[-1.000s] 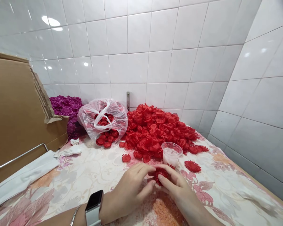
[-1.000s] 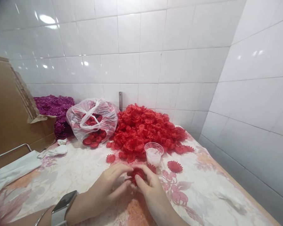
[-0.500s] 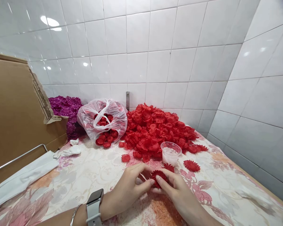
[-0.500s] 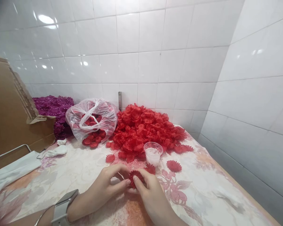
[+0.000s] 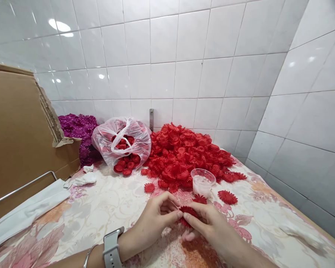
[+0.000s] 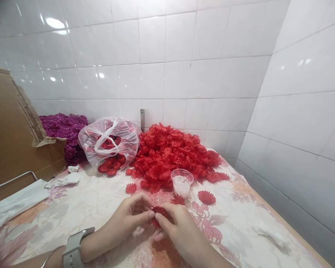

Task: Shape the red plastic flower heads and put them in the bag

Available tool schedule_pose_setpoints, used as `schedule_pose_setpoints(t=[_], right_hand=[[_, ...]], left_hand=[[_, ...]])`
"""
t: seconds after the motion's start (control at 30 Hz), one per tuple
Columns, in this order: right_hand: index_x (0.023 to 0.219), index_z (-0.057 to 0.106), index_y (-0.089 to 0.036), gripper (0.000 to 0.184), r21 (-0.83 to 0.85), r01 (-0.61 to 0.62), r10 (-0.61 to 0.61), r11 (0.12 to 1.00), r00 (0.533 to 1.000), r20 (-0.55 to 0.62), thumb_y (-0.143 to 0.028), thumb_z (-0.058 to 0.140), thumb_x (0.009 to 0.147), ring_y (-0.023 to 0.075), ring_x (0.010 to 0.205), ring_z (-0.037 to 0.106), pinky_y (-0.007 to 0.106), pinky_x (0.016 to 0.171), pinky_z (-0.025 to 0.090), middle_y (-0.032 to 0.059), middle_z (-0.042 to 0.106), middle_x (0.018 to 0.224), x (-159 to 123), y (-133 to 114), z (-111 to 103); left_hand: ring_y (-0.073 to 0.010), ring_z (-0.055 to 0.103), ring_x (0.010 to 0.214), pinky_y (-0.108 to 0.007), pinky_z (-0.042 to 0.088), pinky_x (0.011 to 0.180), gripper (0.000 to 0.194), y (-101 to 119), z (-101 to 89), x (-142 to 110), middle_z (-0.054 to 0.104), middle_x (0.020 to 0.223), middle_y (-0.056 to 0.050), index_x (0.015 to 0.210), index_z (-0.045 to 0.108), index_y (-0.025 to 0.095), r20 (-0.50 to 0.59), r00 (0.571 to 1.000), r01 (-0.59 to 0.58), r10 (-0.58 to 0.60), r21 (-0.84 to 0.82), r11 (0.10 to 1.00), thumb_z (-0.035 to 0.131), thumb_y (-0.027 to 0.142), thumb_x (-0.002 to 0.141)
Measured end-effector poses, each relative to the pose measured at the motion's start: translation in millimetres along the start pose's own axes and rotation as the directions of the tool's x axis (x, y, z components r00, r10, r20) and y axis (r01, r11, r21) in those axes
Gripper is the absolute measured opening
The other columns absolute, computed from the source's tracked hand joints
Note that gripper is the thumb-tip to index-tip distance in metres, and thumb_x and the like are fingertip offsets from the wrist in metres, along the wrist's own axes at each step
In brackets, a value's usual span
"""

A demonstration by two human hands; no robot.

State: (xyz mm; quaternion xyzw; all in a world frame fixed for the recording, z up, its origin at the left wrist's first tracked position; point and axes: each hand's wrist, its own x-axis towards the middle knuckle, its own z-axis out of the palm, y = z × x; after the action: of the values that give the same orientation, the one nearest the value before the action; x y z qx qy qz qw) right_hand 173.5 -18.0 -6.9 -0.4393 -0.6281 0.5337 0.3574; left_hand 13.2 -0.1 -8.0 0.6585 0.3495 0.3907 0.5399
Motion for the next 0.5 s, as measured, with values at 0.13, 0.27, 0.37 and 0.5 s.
schedule_pose_setpoints(t=[0.13, 0.27, 0.37, 0.5], right_hand=[[0.069, 0.051, -0.017, 0.027, -0.016, 0.021, -0.022, 1.0, 1.0, -0.021, -0.042, 0.054, 0.077, 0.0183, 0.058, 0.067, 0.025, 0.054, 0.05, -0.0018, 0.057, 0.063, 2.6, 2.2, -2.1], [0.069, 0.05, -0.016, 0.035, 0.015, -0.04, 0.04, 0.999, 0.999, -0.033, -0.05, 0.051, 0.077, 0.0158, 0.044, 0.063, 0.022, 0.043, 0.046, -0.0011, 0.058, 0.046, 6.0, 6.3, -2.1], [0.066, 0.05, -0.016, 0.037, 0.047, -0.064, 0.066, 0.997, 0.997, -0.041, -0.053, 0.054, 0.073, 0.0133, 0.039, 0.06, 0.02, 0.038, 0.044, -0.0018, 0.058, 0.047, 5.7, 7.1, -0.8], [0.063, 0.049, -0.017, 0.038, 0.027, -0.103, 0.104, 0.994, 0.993, -0.051, -0.053, 0.057, 0.071, 0.0115, 0.034, 0.056, 0.017, 0.032, 0.039, -0.0047, 0.053, 0.042, 3.1, 4.2, -0.6]], left_hand=[[-0.013, 0.055, 0.065, -0.023, 0.041, 0.059, 0.013, -5.4, -2.4, 3.9, 0.061, 0.07, -0.002, 0.078, 0.061, 0.012, 0.008, 0.999, 0.041, -0.041, -0.055, 0.998, 0.065, 0.023, 0.072], [-0.0119, 0.054, 0.062, -0.022, 0.039, 0.056, 0.02, -5.5, -1.5, 3.6, 0.059, 0.067, -0.001, 0.077, 0.061, 0.013, 0.022, 0.995, 0.099, -0.096, -0.132, 0.986, 0.062, 0.034, 0.075], [-0.0127, 0.056, 0.063, -0.022, 0.039, 0.056, 0.023, -4.5, 0.5, 3.1, 0.06, 0.069, -0.001, 0.076, 0.06, 0.014, 0.027, 0.991, 0.137, -0.135, -0.165, 0.977, 0.063, 0.036, 0.073], [-0.0114, 0.056, 0.063, -0.021, 0.04, 0.058, 0.025, -0.1, 2.5, 2.1, 0.059, 0.068, -0.001, 0.075, 0.061, 0.013, 0.053, 0.985, 0.174, -0.167, -0.209, 0.962, 0.066, 0.037, 0.07]])
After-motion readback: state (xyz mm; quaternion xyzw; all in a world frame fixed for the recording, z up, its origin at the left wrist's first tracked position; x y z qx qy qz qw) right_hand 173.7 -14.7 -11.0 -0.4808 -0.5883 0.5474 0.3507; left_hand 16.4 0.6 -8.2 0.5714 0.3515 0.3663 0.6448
